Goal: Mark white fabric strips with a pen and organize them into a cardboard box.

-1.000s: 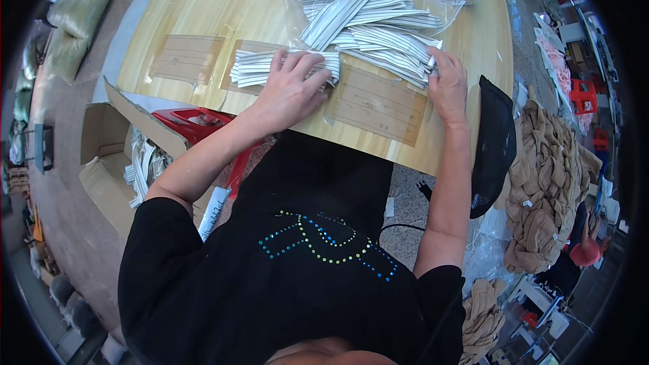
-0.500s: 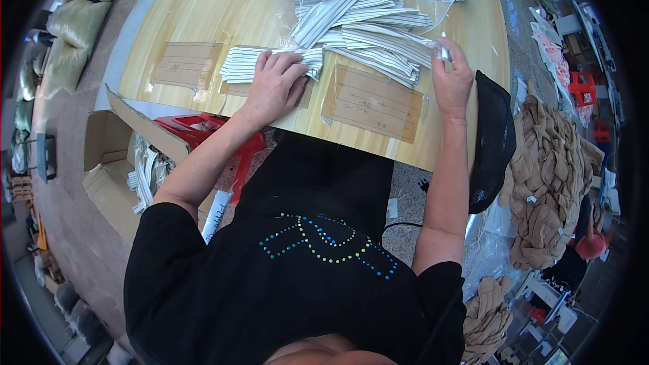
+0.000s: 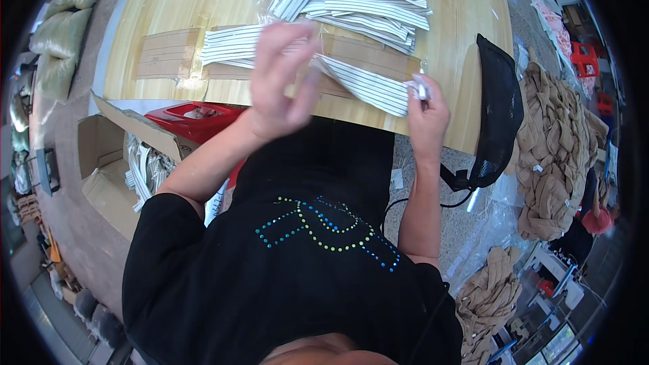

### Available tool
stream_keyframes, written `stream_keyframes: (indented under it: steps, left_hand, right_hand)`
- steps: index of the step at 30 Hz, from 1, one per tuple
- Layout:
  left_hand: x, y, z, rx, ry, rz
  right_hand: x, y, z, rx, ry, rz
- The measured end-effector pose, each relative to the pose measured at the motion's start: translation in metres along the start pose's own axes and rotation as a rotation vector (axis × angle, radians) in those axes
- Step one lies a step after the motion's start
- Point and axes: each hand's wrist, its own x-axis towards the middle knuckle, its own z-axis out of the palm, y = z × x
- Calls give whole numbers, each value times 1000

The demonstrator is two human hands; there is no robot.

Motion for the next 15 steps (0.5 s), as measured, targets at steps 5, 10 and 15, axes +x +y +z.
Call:
stream_keyframes:
  steps: [5,10,15]
  left_hand:
    - [-18,44,72,-44,-578,10]
    - [-48,51,86,165,-829,-64]
    - [-49,55,88,211,-869,-60]
  right_hand:
    - [10,32,6,-211,31,-226]
    - [7,29,2,-208,103,-235]
    - [5,28,0,-240,138,-180]
